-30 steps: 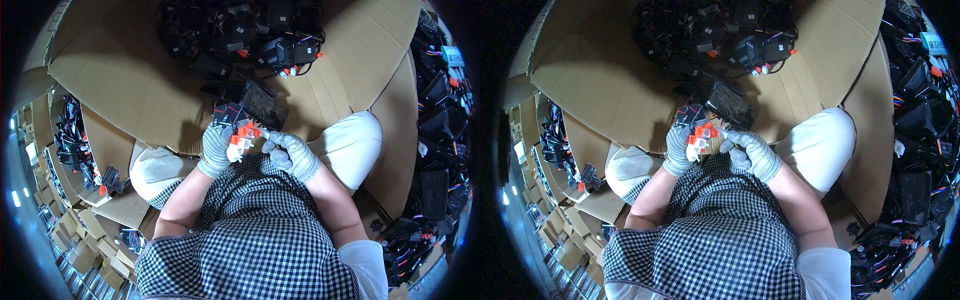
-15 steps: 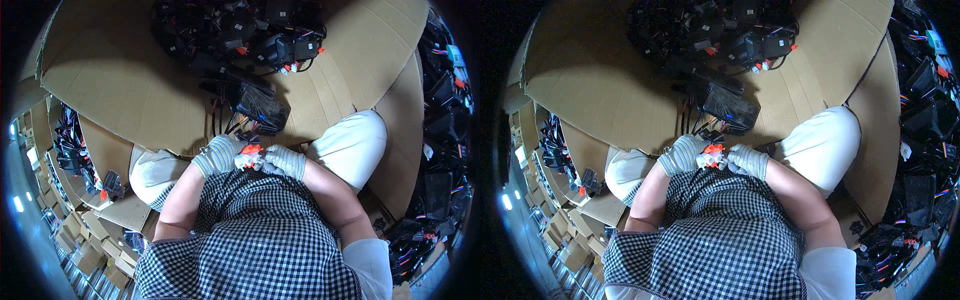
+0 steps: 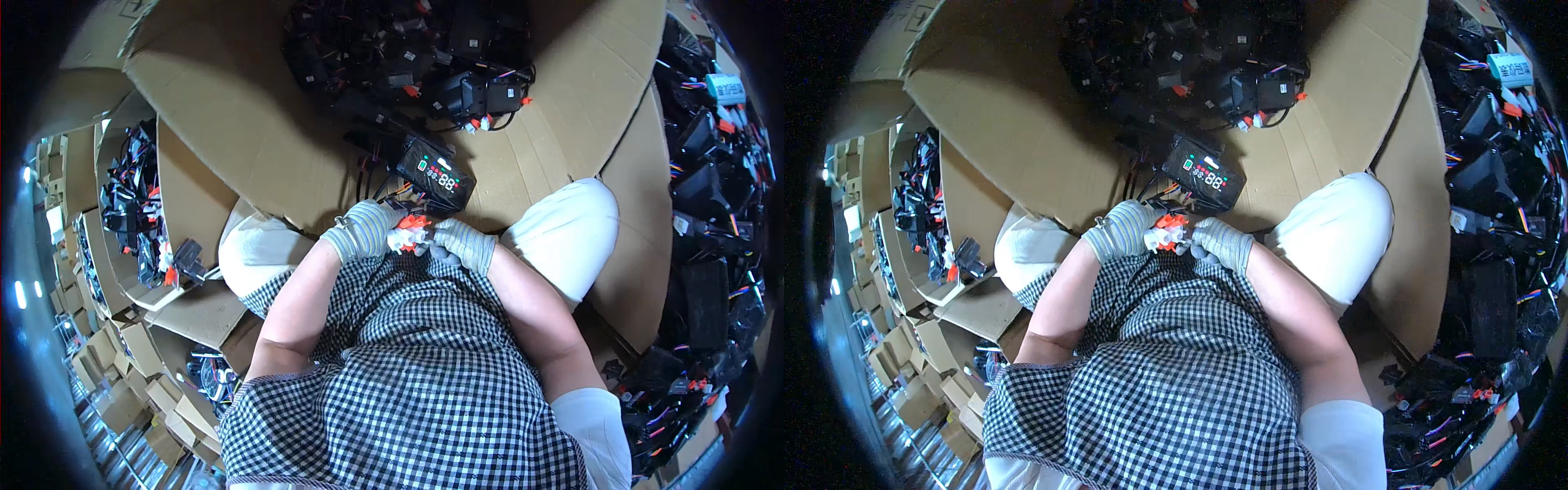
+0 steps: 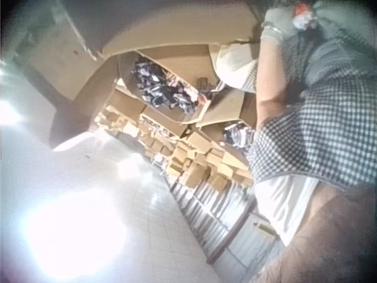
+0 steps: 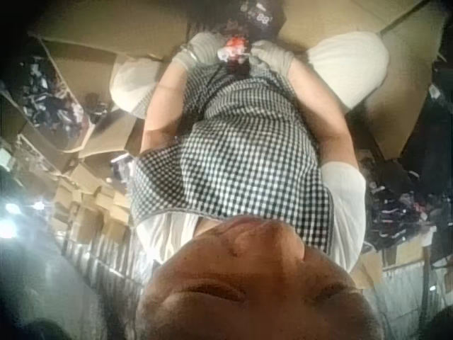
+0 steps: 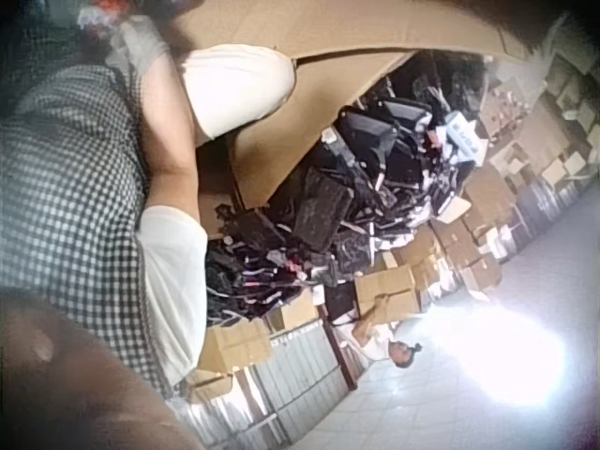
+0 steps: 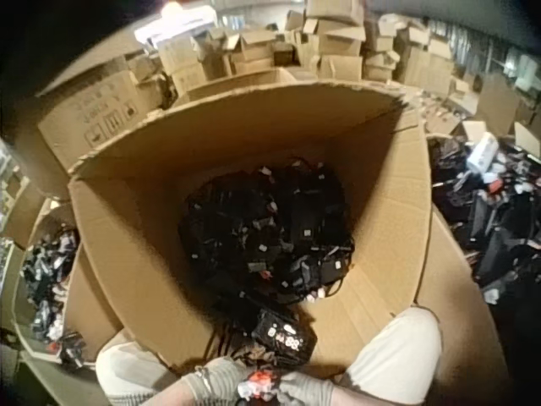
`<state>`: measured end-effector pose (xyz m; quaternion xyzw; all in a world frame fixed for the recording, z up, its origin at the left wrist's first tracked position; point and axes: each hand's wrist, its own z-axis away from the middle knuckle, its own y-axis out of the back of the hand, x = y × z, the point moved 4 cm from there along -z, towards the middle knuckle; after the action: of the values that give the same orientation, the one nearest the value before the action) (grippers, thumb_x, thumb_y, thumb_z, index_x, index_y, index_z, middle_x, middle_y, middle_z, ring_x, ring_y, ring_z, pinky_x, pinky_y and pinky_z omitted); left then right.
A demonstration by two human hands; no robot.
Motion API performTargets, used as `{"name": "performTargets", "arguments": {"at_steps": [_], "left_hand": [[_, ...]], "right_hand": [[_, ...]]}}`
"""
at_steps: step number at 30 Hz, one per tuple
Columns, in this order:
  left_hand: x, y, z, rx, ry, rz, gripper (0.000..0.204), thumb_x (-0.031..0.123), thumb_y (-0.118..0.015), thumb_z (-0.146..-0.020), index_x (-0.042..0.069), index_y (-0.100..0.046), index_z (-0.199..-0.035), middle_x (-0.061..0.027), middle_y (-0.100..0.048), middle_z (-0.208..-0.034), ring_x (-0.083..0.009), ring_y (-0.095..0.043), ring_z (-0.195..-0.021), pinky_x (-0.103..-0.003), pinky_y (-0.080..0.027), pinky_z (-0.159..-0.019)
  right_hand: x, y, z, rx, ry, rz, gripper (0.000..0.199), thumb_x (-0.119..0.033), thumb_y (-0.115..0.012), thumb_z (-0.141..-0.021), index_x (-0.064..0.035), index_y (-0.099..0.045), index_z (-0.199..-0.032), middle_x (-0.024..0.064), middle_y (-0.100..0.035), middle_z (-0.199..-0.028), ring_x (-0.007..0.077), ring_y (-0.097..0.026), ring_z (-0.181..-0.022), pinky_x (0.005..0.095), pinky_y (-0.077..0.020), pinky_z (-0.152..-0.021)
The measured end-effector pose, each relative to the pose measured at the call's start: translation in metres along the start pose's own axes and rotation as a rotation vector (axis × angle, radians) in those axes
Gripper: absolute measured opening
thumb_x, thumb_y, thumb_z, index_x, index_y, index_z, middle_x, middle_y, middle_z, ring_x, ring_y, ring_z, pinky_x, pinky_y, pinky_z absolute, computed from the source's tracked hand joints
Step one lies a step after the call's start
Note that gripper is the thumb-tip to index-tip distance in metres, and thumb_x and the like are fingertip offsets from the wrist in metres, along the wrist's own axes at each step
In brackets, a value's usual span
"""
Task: The person connects wiring harnesses to electronic display modules by hand, then places the assembled modules into cardboard boxes.
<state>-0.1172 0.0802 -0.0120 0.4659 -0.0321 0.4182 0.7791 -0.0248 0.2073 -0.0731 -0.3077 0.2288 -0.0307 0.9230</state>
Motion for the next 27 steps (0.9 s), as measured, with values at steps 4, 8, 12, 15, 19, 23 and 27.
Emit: {"name": "performTargets", "arguments": {"at_steps": [4, 8, 12, 15, 19, 23, 27], "left_hand": [[0.004, 0.029, 0.031, 0.184, 0.077, 0.019, 0.038, 0.036, -0.061, -0.075, 0.002, -0.06, -0.092, -0.0204, -0.061, -0.081, -0.0378, -0.058, -0.076, -0.04, -0.046, -0.066], [0.012, 0.048, 0.084, 0.633, 0.01, 0.661, 0.032, 0.016, -0.071, -0.072, 0.004, -0.06, -0.1, -0.0102, -0.065, -0.091, -0.0215, -0.063, -0.085, -0.029, -0.047, -0.076], [0.013, 0.098, 0.129, 1.316, -0.063, 0.586, 0.025, 0.01, -0.065, -0.076, 0.008, -0.059, -0.101, -0.0017, -0.061, -0.094, -0.0118, -0.058, -0.085, -0.027, -0.045, -0.075], [0.031, 0.166, 0.195, 1.533, 0.06, 0.062, 0.008, 0.008, -0.061, -0.077, 0.009, -0.058, -0.085, 0.0003, -0.058, -0.083, -0.0127, -0.057, -0.075, -0.027, -0.043, -0.061], [0.021, 0.222, 0.299, 1.498, -0.396, 1.296, 0.015, 0.027, -0.056, -0.081, 0.012, -0.054, -0.085, -0.0031, -0.057, -0.079, -0.0137, -0.058, -0.073, -0.026, -0.048, -0.063], [-0.052, 0.268, 0.403, 1.816, -0.316, 1.038, 0.012, 0.022, -0.059, -0.075, 0.012, -0.053, -0.077, -0.003, -0.055, -0.071, -0.0164, -0.055, -0.061, -0.026, -0.045, -0.048], [-0.052, 0.28, 0.493, 2.344, -0.11, 0.639, 0.011, 0.022, -0.057, -0.079, 0.012, -0.056, -0.083, -0.0042, -0.059, -0.076, -0.0165, -0.058, -0.067, -0.026, -0.046, -0.053]], "right_hand": [[-0.031, -0.015, 0.01, -0.052, 0.158, 0.023, 0.025, -0.025, -0.055, -0.085, -0.0033, -0.06, -0.096, 0.0013, -0.058, -0.069, 0.002, -0.037, -0.041, 0.0167, -0.0237, -0.033], [-0.036, -0.025, 0.036, 0.136, 0.805, 0.439, 0.017, -0.018, -0.046, -0.091, -0.0046, -0.057, -0.092, -0.0063, -0.036, -0.053, 0.003, -0.03, -0.039, 0.0205, -0.02, -0.035], [-0.014, -0.01, 0.069, 0.015, 0.549, 0.01, 0.024, -0.027, -0.053, -0.089, -0.008, -0.054, -0.075, -0.0042, -0.04, -0.052, 0.0043, -0.031, -0.039, 0.0211, -0.0224, -0.035], [-0.01, -0.009, 0.079, -0.238, 0.509, -0.002, 0.028, -0.031, -0.061, -0.084, -0.0034, -0.059, -0.078, 0.0, -0.046, -0.053, 0.0055, -0.033, -0.037, 0.0216, -0.0254, -0.034], [-0.018, -0.012, 0.06, -0.163, 0.48, -0.063, 0.032, -0.033, -0.064, -0.081, -0.0016, -0.059, -0.078, -0.0008, -0.042, -0.049, 0.006, -0.03, -0.034, 0.0219, -0.0241, -0.032], [-0.022, -0.009, 0.051, -0.164, 0.475, -0.042, 0.029, -0.03, -0.06, -0.085, -0.0014, -0.057, -0.085, -0.0031, -0.037, -0.047, 0.0059, -0.028, -0.033, 0.0208, -0.0211, -0.031], [-0.032, -0.031, 0.054, 0.024, 0.36, -0.004, 0.024, -0.027, -0.054, -0.089, -0.0034, -0.057, -0.087, -0.0066, -0.033, -0.049, 0.0041, -0.027, -0.036, 0.0194, -0.0183, -0.034]]}}
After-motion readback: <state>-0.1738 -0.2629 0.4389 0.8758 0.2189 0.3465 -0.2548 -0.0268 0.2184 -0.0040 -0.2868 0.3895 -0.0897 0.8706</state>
